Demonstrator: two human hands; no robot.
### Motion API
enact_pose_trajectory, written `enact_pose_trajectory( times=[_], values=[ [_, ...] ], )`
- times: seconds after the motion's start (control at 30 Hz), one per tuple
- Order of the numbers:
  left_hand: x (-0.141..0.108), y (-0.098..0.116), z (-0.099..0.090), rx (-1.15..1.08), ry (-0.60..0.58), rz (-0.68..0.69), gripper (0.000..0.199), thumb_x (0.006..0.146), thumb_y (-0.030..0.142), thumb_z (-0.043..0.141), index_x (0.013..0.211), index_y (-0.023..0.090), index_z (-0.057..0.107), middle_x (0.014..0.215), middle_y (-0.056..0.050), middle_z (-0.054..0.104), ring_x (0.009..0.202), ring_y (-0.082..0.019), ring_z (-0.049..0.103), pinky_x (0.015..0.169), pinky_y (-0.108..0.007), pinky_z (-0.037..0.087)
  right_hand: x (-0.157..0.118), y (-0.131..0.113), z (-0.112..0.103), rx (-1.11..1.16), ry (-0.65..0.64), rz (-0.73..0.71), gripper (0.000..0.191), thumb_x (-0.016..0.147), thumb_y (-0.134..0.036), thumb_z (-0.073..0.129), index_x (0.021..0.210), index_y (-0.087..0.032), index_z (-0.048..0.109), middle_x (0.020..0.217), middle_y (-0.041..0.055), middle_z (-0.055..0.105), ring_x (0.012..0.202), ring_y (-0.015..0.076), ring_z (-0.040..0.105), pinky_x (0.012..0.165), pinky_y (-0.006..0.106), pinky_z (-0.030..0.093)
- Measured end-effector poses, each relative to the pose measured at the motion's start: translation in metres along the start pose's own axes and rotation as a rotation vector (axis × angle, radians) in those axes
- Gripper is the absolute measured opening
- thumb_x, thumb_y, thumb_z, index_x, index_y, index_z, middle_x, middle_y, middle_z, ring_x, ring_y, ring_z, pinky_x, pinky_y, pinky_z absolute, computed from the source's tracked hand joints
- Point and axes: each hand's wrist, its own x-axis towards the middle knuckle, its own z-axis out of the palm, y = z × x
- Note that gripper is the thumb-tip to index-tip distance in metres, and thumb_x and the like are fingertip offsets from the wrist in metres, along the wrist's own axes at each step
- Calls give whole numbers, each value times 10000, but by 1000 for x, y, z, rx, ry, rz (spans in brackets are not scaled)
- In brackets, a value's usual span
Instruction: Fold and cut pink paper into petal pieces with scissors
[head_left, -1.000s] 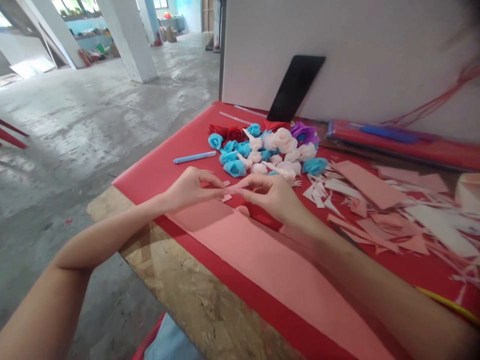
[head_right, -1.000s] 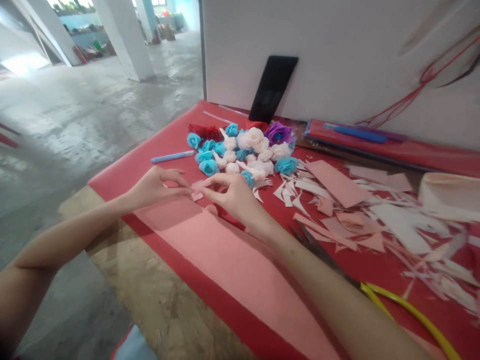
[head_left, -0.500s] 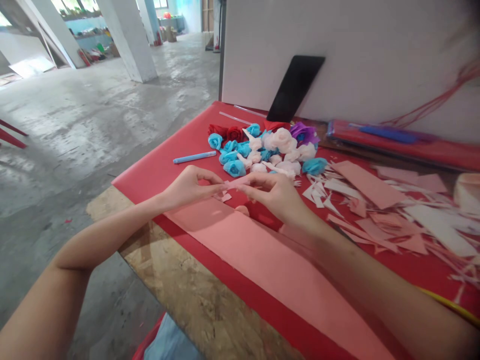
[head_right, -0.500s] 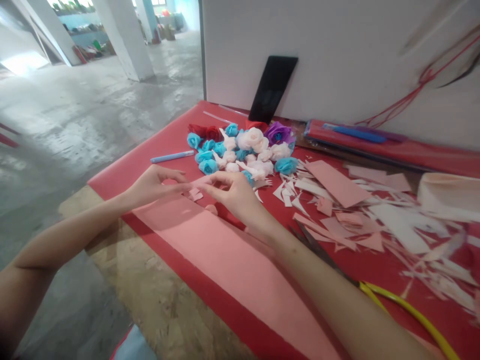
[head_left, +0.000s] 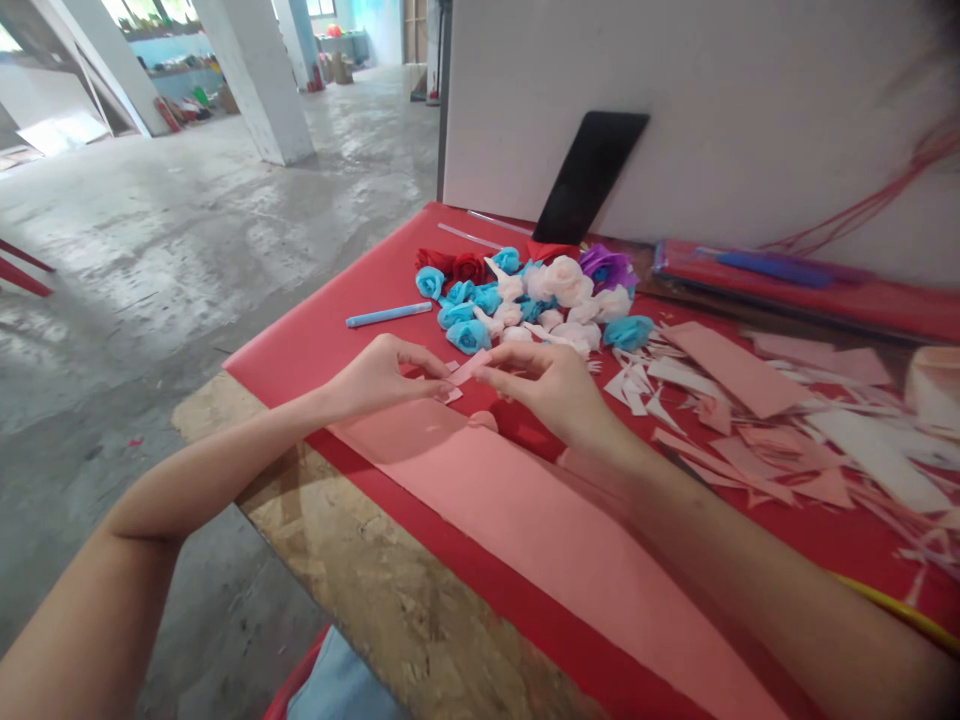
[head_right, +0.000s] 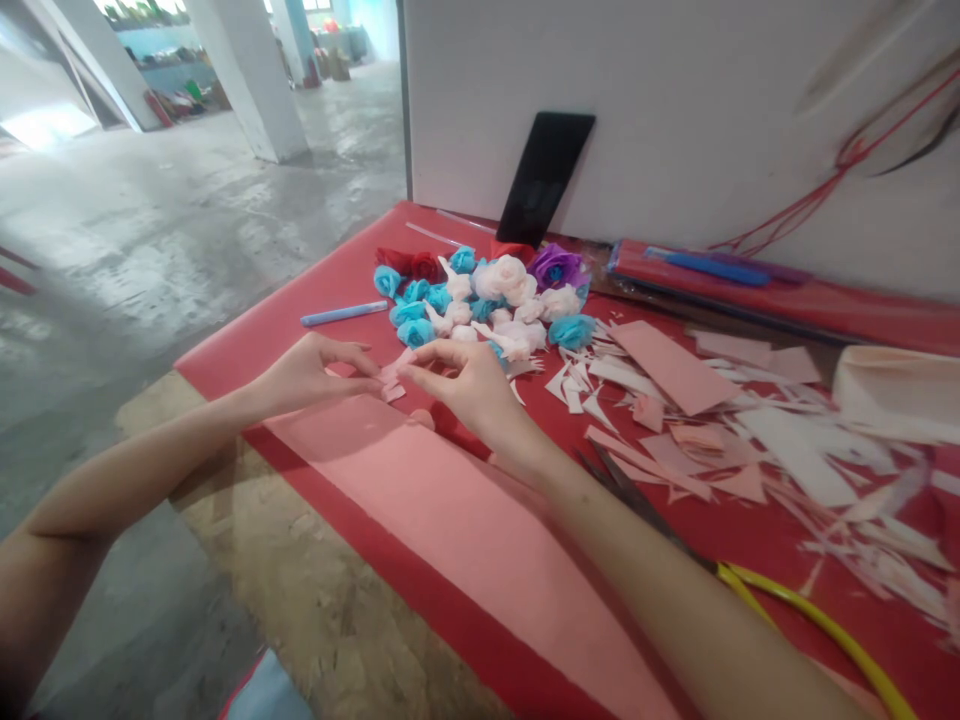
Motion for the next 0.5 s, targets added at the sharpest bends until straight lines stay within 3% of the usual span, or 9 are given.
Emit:
enact_pose_trajectory(
  times=[0.2,0.33,0.5],
  values=[
    [0,1,0,-23,-5,7,93,705,253,646,743,186,698,749,-2,712,817,-171,653,749,-271,515,3,3,-2,39,-82,9,293,636,-309,642,897,-175,630,882,52,644,660,142,574,564,282,471],
    [0,1,-1,-8,-15,12,98,716,254,636,749,184,695,761,3,713,827,-165,649,776,-273,509,2,2,-1,66,-141,7,228,637,-327,662,814,-182,658,782,38,663,662,153,604,588,282,487],
    [0,0,1,15,-6,19,130,710,298,645,731,178,692,747,-8,705,813,-170,643,774,-291,505,1,-1,1,86,-98,-8,126,684,-316,625,695,-198,666,705,12,655,635,123,585,601,257,476]
  ],
)
